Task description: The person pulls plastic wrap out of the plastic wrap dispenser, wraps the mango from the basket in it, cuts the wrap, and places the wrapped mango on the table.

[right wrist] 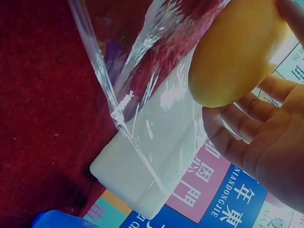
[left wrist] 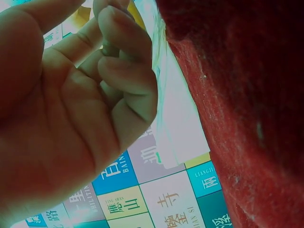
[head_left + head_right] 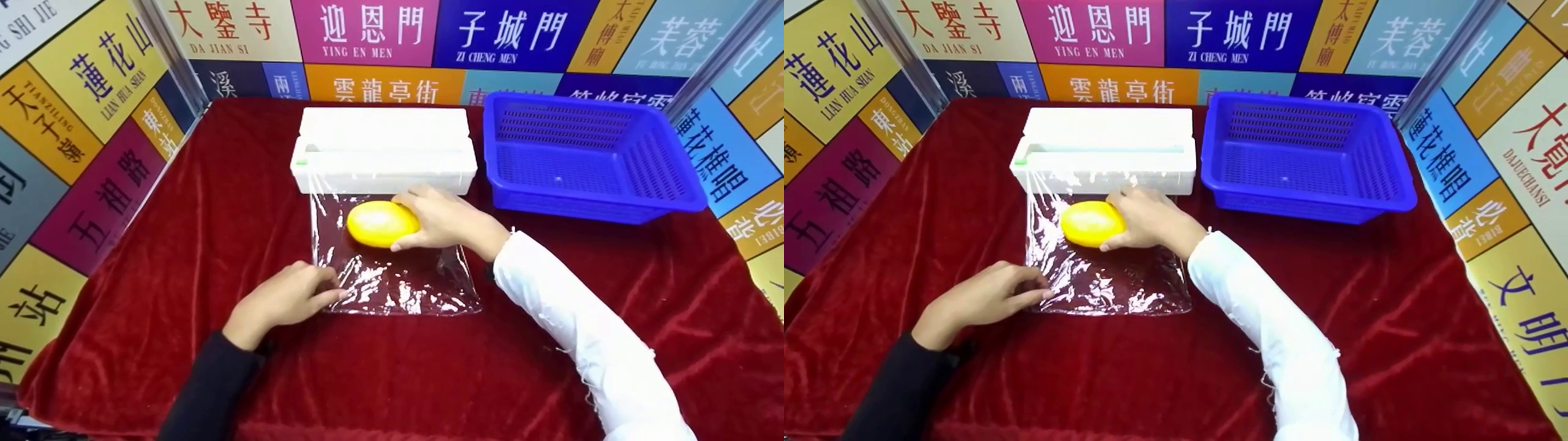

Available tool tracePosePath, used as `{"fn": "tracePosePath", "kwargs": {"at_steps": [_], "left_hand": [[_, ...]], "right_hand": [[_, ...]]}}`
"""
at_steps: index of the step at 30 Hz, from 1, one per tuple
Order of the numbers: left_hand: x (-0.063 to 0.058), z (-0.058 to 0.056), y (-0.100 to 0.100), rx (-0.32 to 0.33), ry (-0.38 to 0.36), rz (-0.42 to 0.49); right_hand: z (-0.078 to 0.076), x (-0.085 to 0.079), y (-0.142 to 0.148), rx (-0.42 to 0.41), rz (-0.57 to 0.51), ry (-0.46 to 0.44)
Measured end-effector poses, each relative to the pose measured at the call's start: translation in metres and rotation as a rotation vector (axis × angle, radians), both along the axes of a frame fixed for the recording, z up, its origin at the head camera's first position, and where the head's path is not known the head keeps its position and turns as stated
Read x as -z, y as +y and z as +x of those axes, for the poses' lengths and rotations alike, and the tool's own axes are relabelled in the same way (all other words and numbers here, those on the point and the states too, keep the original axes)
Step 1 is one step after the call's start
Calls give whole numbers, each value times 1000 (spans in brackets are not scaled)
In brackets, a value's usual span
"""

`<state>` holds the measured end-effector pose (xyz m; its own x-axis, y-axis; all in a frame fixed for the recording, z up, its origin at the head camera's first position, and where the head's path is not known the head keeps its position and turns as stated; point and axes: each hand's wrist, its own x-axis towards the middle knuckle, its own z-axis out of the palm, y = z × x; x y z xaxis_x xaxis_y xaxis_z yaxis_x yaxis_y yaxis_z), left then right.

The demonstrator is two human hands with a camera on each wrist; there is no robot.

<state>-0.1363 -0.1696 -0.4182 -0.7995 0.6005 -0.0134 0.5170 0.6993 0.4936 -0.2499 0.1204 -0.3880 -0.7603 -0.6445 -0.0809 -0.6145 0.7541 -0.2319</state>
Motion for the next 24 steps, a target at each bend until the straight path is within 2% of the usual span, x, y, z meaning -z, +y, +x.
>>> {"fn": "tracePosePath", "kwargs": {"at_steps": [9,24], "left_hand": [[2,0,0,0,28,-5],[1,1,0,-21,-14,-19]], "right_hand": [[-1,5,-3,-6,-17,0],[-2,20,-7,-25,7,25]]}}
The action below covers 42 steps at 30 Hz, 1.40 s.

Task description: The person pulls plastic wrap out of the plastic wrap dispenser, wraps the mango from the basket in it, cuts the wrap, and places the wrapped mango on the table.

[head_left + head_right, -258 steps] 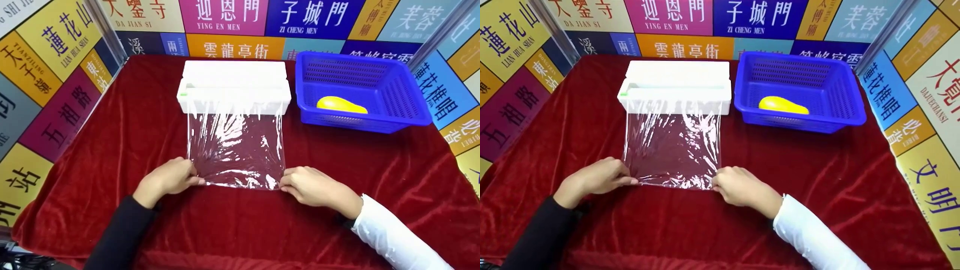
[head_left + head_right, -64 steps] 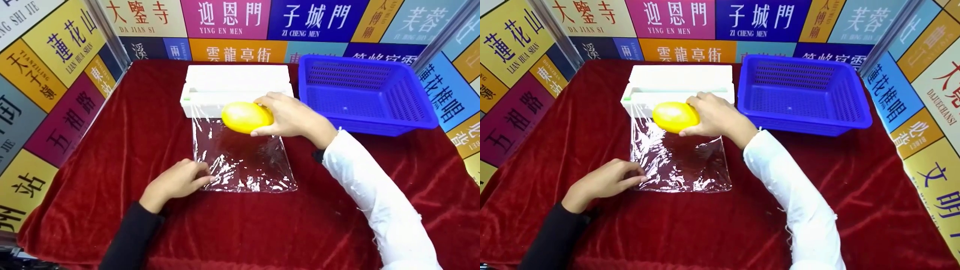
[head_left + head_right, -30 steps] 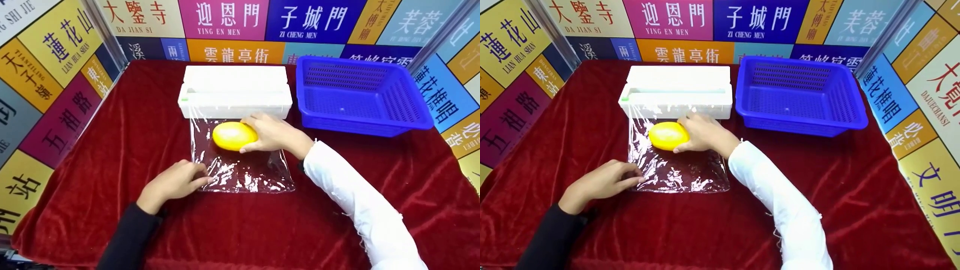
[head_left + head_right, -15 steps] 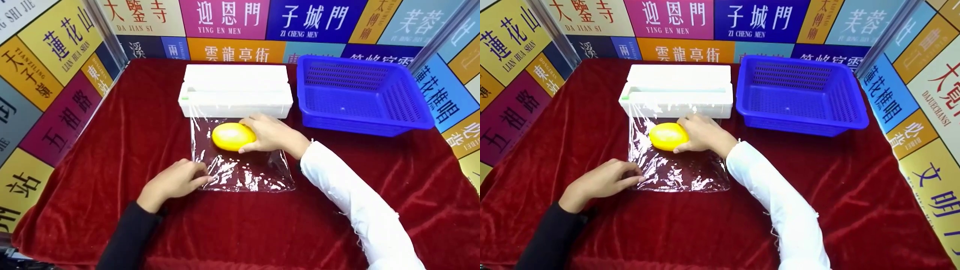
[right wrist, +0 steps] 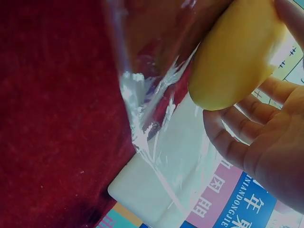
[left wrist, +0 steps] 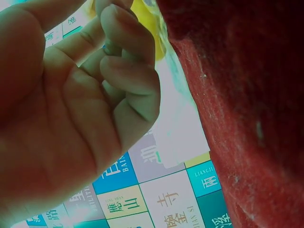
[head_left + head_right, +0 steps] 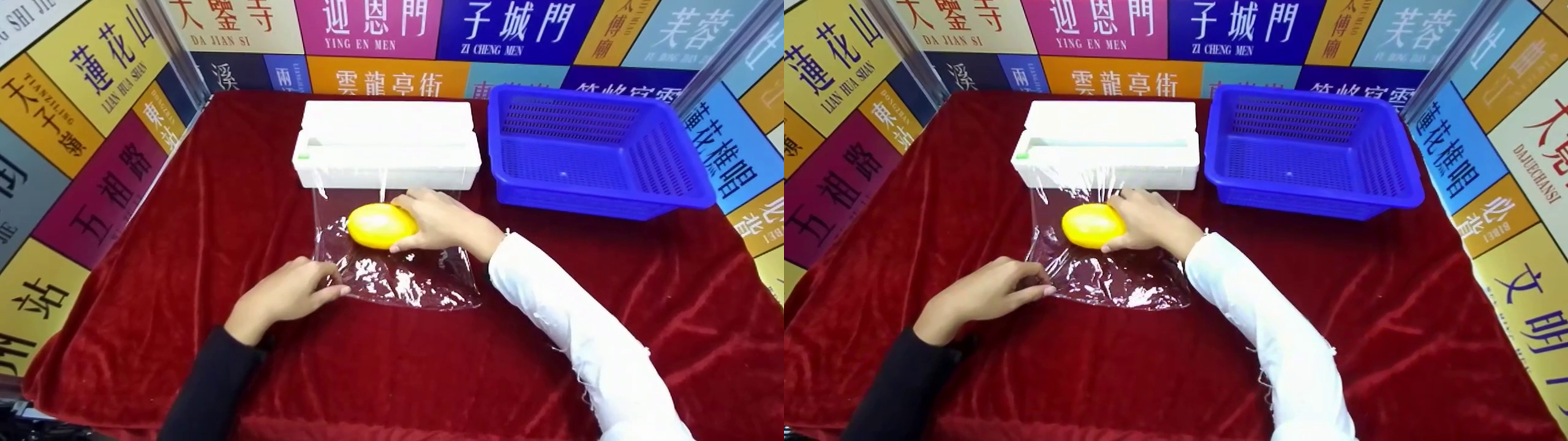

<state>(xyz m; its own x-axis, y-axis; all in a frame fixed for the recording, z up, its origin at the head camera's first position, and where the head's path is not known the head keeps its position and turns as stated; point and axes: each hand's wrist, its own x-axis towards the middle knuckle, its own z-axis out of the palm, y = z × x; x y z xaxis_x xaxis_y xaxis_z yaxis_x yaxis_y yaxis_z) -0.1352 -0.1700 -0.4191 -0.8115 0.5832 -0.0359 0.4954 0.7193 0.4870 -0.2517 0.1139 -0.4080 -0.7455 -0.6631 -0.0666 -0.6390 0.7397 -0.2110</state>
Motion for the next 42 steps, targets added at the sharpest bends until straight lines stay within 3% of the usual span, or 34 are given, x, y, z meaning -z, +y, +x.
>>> {"fn": "tracePosePath", "kwargs": {"at_steps": [8,14,23,27,35,42], "left_hand": [[-2,0,2,4,-6,-8],[-13,0,3,13,-2,-33],[-26,-14,12,13,90,-63],[-31,-23,18,-17,116,-68],[-24,-50,26,-137,206,-31],[-11,-62,25,-182,194,-7]], "right_hand": [[0,2,1,36,-2,-44],[0,4,2,40,-17,-64],[1,10,5,38,-50,-32],[2,11,5,46,-65,-35],[3,11,5,56,-68,-34],[10,-4,12,103,-69,-98]]}}
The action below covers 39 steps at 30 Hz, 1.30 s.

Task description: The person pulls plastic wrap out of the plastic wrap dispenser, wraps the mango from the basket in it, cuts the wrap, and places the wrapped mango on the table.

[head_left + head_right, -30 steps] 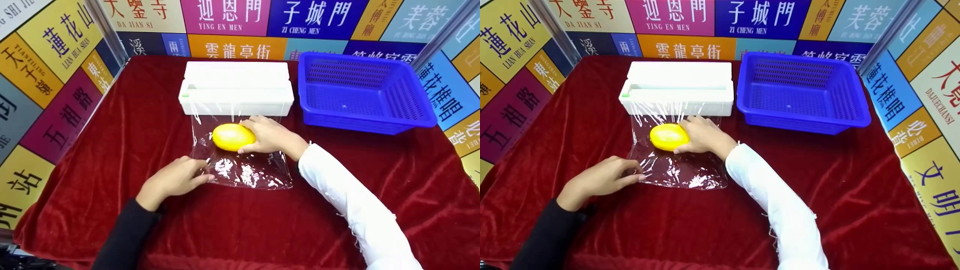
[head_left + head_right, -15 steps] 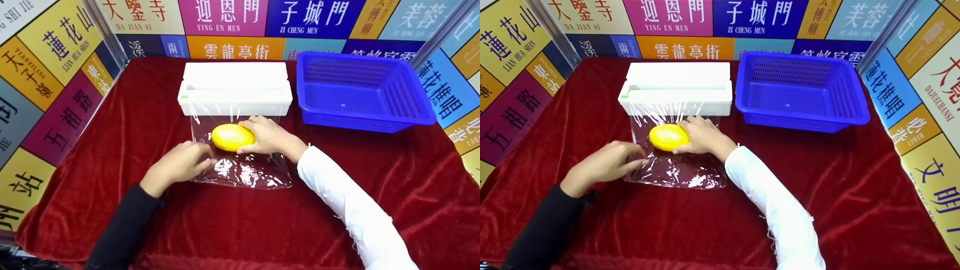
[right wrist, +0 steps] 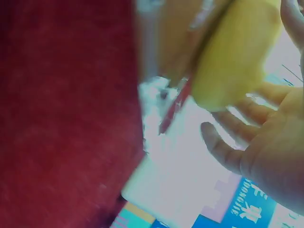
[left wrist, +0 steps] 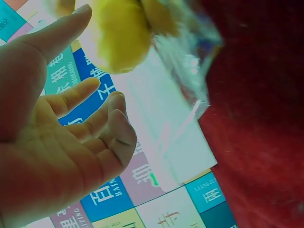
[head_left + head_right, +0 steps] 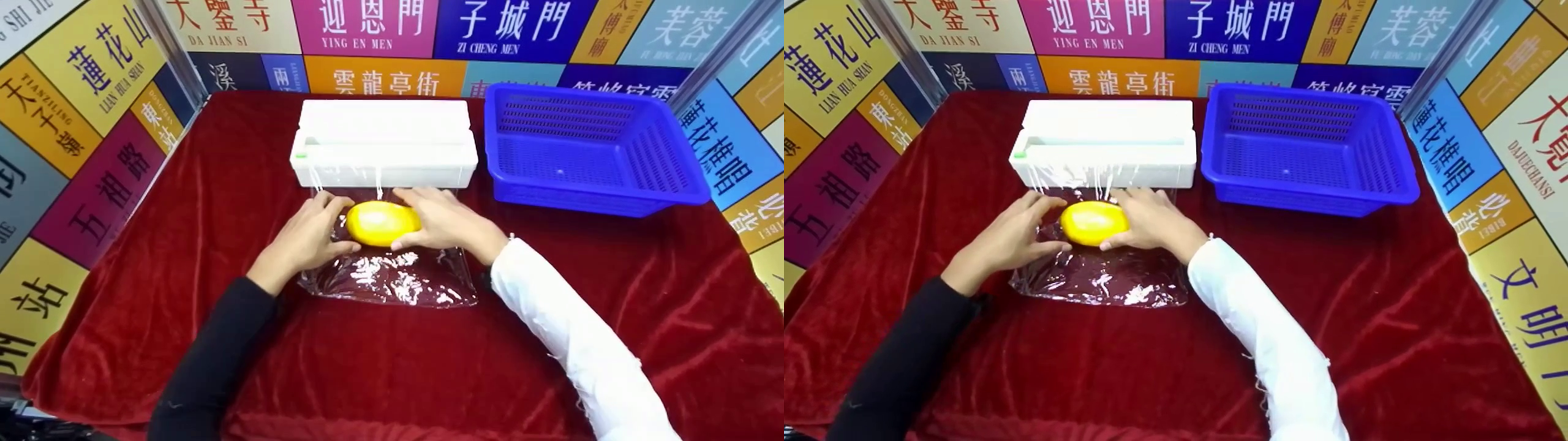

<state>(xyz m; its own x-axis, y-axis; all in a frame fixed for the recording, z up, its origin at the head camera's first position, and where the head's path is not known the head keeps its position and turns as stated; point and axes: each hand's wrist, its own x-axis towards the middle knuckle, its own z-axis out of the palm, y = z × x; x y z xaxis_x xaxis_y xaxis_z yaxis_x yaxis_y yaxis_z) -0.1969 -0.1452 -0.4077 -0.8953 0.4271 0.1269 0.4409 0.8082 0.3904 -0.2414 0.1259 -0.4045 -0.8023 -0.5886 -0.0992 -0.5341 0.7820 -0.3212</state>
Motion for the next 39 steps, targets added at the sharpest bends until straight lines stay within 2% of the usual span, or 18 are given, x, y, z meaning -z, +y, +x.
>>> {"fn": "tracePosePath", "kwargs": {"at_steps": [3,8,12,16,22,31,39], "left_hand": [[5,-2,0,-2,0,2],[11,-1,3,13,-15,21],[11,-1,3,22,-22,24],[8,-4,-1,22,-9,25],[8,-8,-1,46,-16,33],[15,-9,2,68,-12,46],[15,-10,3,61,-28,25]], "right_hand": [[12,-15,13,9,0,27],[44,-33,48,-70,52,131],[73,-28,72,-111,147,115],[90,-15,83,-139,182,77],[97,1,89,-174,145,86],[97,9,91,-238,81,184],[98,12,90,-284,-9,226]]}}
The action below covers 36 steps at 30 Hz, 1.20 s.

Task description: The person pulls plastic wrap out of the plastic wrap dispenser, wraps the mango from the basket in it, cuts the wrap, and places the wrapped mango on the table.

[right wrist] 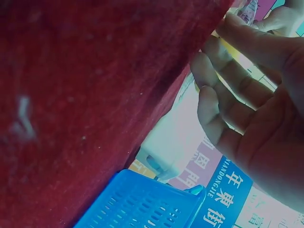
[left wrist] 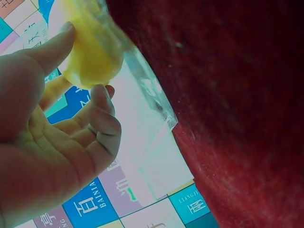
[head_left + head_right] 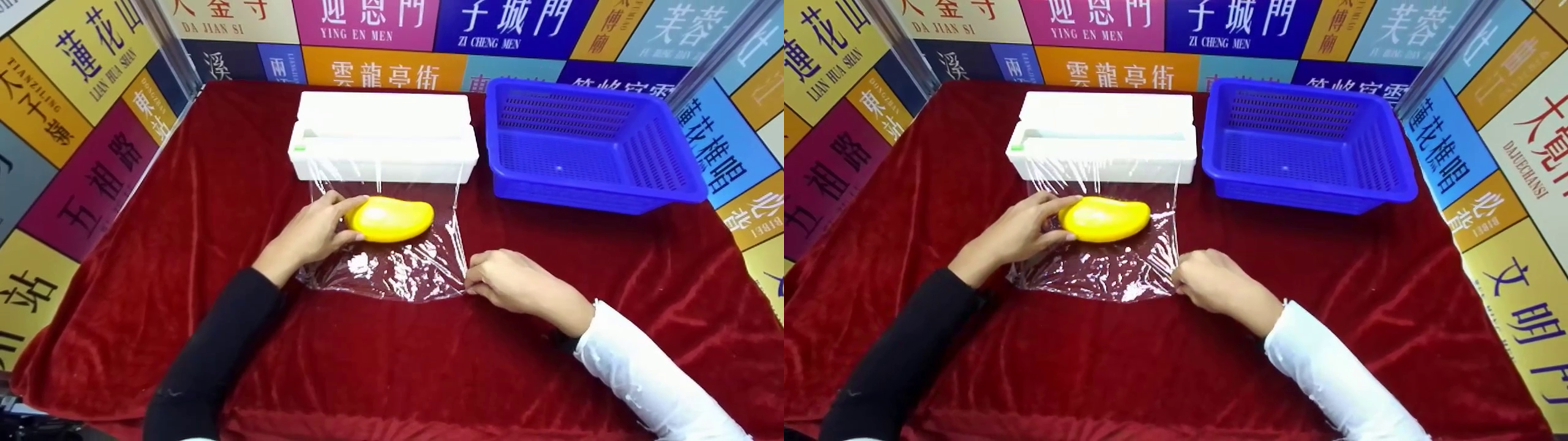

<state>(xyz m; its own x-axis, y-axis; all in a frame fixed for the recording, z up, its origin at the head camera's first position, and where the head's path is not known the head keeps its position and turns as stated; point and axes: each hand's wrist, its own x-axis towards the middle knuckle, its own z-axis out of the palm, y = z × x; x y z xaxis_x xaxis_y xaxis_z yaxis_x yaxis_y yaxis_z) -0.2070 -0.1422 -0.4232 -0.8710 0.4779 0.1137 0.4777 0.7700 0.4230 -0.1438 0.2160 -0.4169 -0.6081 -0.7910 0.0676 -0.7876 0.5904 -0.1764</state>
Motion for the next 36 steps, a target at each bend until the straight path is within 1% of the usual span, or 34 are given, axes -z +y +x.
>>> {"fn": "tracePosePath", "kwargs": {"at_steps": [3,7,11,13,16,20,22,25,27,30,32,36], "left_hand": [[-1,0,1,0,2,-11],[-3,0,2,4,13,-19],[-3,-1,0,6,27,-22],[-3,-1,-1,9,29,-21],[-3,0,-1,15,32,-19],[-1,1,0,18,39,-17],[-1,1,0,19,44,-15],[0,1,2,22,55,-12],[1,1,2,24,62,-13],[1,1,2,20,66,-18],[1,2,2,18,63,-20],[0,2,2,17,71,-16]], "right_hand": [[-1,-8,-1,17,-6,22],[-6,-29,-8,79,-50,82],[-16,-49,-24,141,-160,172],[-24,-55,-34,174,-222,207],[-38,-58,-51,229,-305,234],[-62,-57,-74,319,-356,215],[-74,-54,-85,383,-356,173],[-92,-46,-97,484,-343,109],[-102,-38,-104,531,-338,42],[-115,-26,-114,560,-330,-45],[-119,-19,-119,569,-319,-93],[-124,-9,-127,586,-280,-108]]}}
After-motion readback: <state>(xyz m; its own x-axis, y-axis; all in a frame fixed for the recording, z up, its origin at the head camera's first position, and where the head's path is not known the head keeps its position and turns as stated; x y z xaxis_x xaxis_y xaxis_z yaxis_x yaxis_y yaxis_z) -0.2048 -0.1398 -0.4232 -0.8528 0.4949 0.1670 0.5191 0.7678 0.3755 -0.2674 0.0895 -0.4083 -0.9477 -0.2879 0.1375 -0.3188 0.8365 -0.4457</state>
